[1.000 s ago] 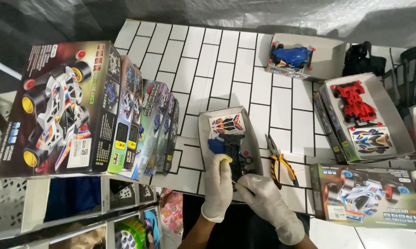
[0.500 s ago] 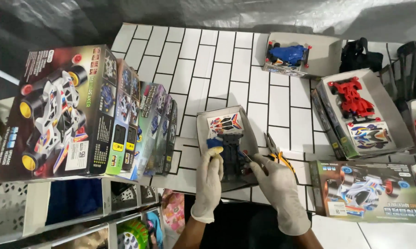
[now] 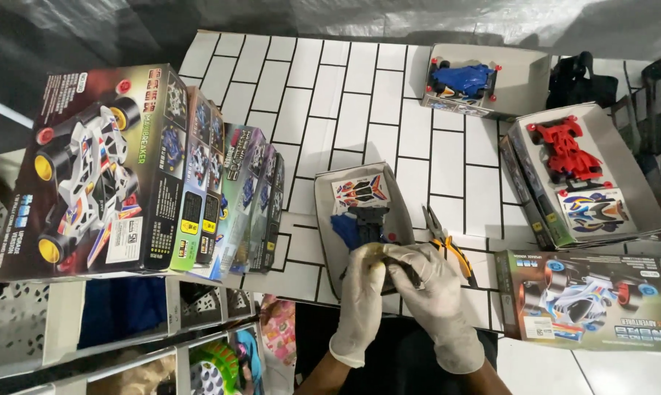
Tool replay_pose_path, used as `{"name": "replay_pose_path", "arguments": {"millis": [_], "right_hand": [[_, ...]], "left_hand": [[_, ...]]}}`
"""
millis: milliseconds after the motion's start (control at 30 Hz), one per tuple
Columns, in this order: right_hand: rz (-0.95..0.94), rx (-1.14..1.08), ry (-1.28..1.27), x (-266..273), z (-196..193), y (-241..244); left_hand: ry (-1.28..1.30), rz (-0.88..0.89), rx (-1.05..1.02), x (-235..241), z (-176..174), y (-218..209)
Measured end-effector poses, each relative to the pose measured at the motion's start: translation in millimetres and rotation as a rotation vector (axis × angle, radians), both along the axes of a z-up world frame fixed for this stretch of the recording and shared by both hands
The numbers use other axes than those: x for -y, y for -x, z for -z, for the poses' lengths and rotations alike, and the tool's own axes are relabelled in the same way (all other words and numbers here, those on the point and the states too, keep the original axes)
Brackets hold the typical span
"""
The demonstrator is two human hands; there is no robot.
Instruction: Assembling and disassembling small motorized toy cars, using tools to secure parts and organizing them into boxes.
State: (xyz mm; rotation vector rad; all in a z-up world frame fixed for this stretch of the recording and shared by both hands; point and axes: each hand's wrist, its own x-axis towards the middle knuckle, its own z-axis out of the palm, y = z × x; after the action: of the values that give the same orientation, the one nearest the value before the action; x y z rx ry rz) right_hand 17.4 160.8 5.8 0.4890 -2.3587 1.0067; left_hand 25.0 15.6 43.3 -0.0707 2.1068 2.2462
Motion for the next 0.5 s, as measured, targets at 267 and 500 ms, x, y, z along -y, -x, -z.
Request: {"name": "replay_pose_path", "arguments": {"millis": [267,500], "right_hand": [[0.012,0.074,0.26,19,-20,-12],[0.09,0.079,0.326,21,-17,-19]], "left_hand": [[-0.117,-0.068,0.006,2,27,-1],[-0.154,-0.069,0.045,-6,40,-3]]}}
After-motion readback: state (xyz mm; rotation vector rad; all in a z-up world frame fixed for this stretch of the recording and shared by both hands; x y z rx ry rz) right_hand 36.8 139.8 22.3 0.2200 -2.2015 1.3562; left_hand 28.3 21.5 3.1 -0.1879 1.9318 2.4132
